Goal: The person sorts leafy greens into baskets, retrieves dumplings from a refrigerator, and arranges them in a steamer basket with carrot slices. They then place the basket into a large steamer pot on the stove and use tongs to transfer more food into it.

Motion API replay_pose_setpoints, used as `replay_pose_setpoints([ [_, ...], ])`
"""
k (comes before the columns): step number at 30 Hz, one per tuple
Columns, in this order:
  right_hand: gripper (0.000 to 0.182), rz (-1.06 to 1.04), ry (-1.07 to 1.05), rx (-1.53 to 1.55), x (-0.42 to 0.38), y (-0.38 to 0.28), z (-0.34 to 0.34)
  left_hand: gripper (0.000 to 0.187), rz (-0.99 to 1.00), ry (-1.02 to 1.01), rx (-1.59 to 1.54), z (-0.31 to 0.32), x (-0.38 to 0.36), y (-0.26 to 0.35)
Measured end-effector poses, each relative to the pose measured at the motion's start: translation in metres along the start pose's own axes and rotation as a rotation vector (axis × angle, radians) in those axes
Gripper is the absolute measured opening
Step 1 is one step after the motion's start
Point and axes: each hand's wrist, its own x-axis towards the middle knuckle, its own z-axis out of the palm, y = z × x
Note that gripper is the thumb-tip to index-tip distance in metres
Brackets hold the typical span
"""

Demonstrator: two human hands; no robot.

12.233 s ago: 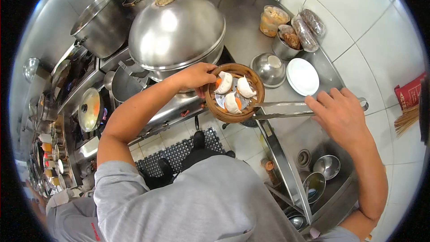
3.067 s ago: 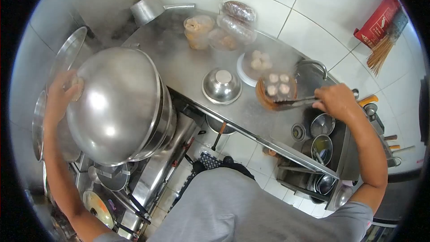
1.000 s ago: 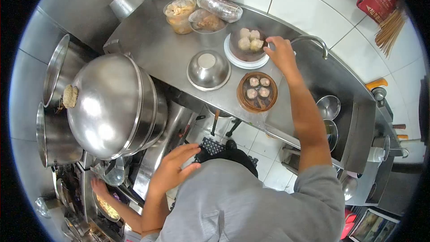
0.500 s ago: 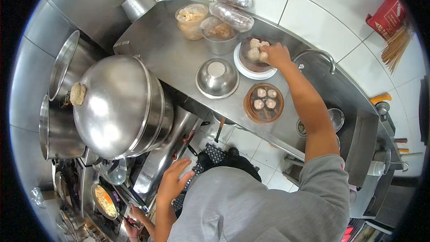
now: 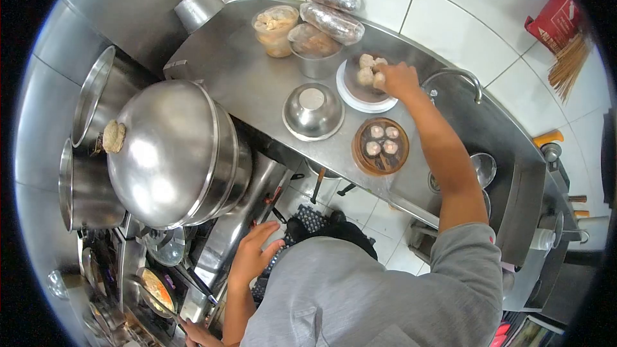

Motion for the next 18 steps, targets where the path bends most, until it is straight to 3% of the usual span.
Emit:
replay_pose_setpoints([
  [2,0.031,0.04,-0.004,0.03,-0.023,0.0,-0.026,0.035,-0.014,0.001,-0.017,0.003,0.003,-0.001],
  [5,0.042,0.144,0.119,0.488,-0.066,0.019,-0.034,0.035,-0.067,-0.026,-0.117,0.014,0.017,-0.006],
  [7,0.045,0.216,-0.029,0.525,-0.099,0.036,-0.013,0.033,-0.136,-0.106,-0.269,0.029,0.037,-0.009],
  [9,0.05,0.475,-0.368,0.728,-0.125,0.047,0.014,0.035,-0.146,-0.182,-0.373,0.053,0.068,-0.005],
  [10,0.05,0.473,-0.369,0.729,-0.14,0.045,0.032,0.038,-0.129,-0.195,-0.399,0.073,0.087,-0.011],
  [12,0.053,0.431,-0.109,1.081,-0.169,0.039,0.069,0.044,-0.133,-0.203,-0.427,0.108,0.128,-0.011],
  [16,0.059,0.474,0.046,1.067,-0.188,0.013,0.107,0.051,-0.186,-0.106,-0.467,0.183,0.194,-0.022],
  [18,0.067,0.472,0.08,1.086,-0.191,0.003,0.123,0.058,-0.009,-0.166,-0.329,0.189,0.209,-0.01],
])
